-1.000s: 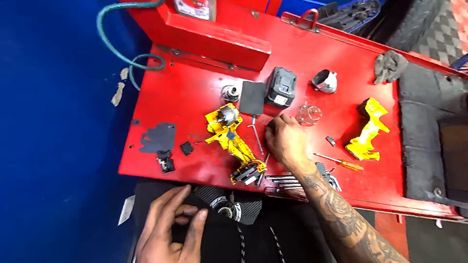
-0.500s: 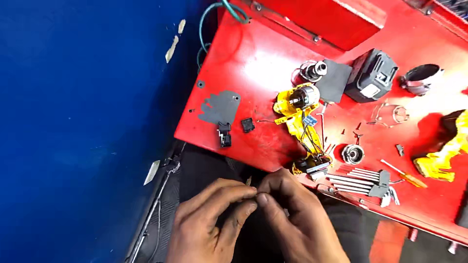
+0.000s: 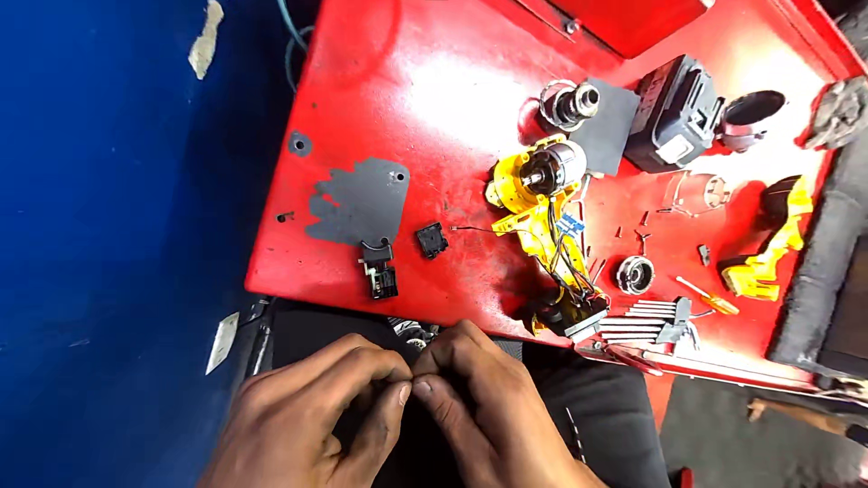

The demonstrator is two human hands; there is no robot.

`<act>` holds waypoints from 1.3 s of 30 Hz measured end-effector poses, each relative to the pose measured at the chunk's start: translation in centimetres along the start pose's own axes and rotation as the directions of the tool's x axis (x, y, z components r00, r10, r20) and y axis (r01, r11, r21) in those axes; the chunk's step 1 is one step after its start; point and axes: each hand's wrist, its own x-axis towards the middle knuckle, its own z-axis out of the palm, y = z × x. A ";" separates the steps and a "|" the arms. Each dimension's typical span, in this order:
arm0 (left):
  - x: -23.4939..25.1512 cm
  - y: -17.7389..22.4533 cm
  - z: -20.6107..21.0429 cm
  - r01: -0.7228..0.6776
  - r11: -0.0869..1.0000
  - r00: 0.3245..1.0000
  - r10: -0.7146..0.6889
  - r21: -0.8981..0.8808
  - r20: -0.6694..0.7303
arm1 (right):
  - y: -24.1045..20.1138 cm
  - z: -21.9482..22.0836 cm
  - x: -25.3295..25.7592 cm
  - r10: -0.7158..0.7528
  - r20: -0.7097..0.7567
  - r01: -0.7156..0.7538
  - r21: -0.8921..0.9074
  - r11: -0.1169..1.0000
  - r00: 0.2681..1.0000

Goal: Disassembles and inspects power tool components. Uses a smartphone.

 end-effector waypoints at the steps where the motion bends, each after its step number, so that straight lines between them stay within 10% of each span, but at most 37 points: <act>1: 0.2 -0.3 0.1 0.004 1.000 1.000 -0.004 -0.006 -0.021 | 0.1 0.1 0.2 -0.002 -0.010 0.002 0.014 1.000 1.000; 9: 2.5 -2.7 0.3 0.050 0.975 0.959 0.015 0.218 -0.285 | 1.4 1.1 0.8 0.025 -0.071 -0.023 0.033 0.999 0.997; 21: 5.3 -1.3 -0.5 -0.006 0.841 0.992 0.074 0.541 -0.103 | 2.8 0.4 1.0 0.037 -0.076 -0.041 -0.053 0.998 0.996; 39: 5.6 -0.9 0.6 0.055 0.826 0.989 0.034 0.561 -0.147 | 3.6 -0.4 1.1 0.034 -0.083 -0.035 -0.010 0.999 0.996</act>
